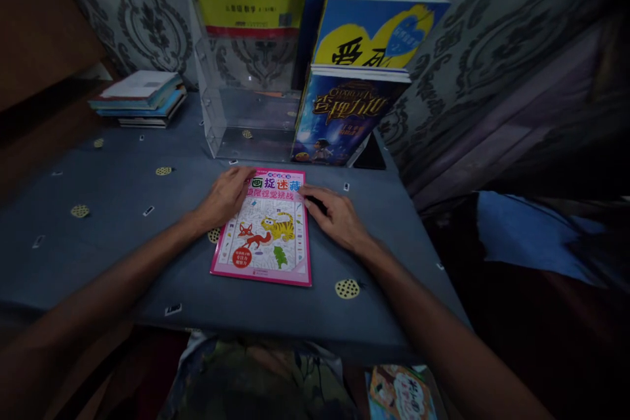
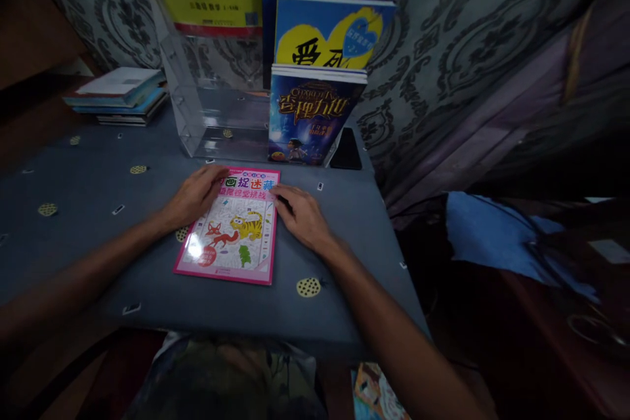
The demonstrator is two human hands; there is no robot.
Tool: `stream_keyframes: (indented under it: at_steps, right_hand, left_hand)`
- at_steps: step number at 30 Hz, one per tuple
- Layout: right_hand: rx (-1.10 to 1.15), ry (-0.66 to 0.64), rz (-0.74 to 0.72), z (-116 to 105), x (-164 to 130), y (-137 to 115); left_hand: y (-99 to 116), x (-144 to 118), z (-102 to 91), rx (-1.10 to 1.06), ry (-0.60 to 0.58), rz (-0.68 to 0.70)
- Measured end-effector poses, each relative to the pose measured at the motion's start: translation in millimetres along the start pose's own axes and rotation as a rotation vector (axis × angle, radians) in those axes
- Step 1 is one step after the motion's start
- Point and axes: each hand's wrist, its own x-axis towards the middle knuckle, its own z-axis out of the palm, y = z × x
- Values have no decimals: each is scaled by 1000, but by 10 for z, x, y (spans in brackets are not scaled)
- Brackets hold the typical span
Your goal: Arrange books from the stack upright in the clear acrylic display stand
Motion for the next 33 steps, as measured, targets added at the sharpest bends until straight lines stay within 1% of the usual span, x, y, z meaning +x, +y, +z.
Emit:
stream_keyframes:
  at_steps: [5,11,15,19,22,29,33]
  right_hand:
    - [12,-7,1,-1,9,7]
    - [42,2,23,-27,17,-8]
    - [74,8,54,-43,18,15]
    - [150,19,33,-47,21,69]
    - [185,32,17,-51,22,88]
    - [196,36,18,-48,19,88]
    - [195,33,16,-40,22,94]
  left_hand:
    - [47,77,32,-20,-21,36]
    - [152,197,88,-45,-87,81]
    - [253,198,151,-48,-100,123]
    - [408,87,183,-41,-130,217]
    - [567,-40,175,-50,-160,281]
    - [1002,-360,26,-60,-282,450]
    - [1131,-499,0,12,-359,530]
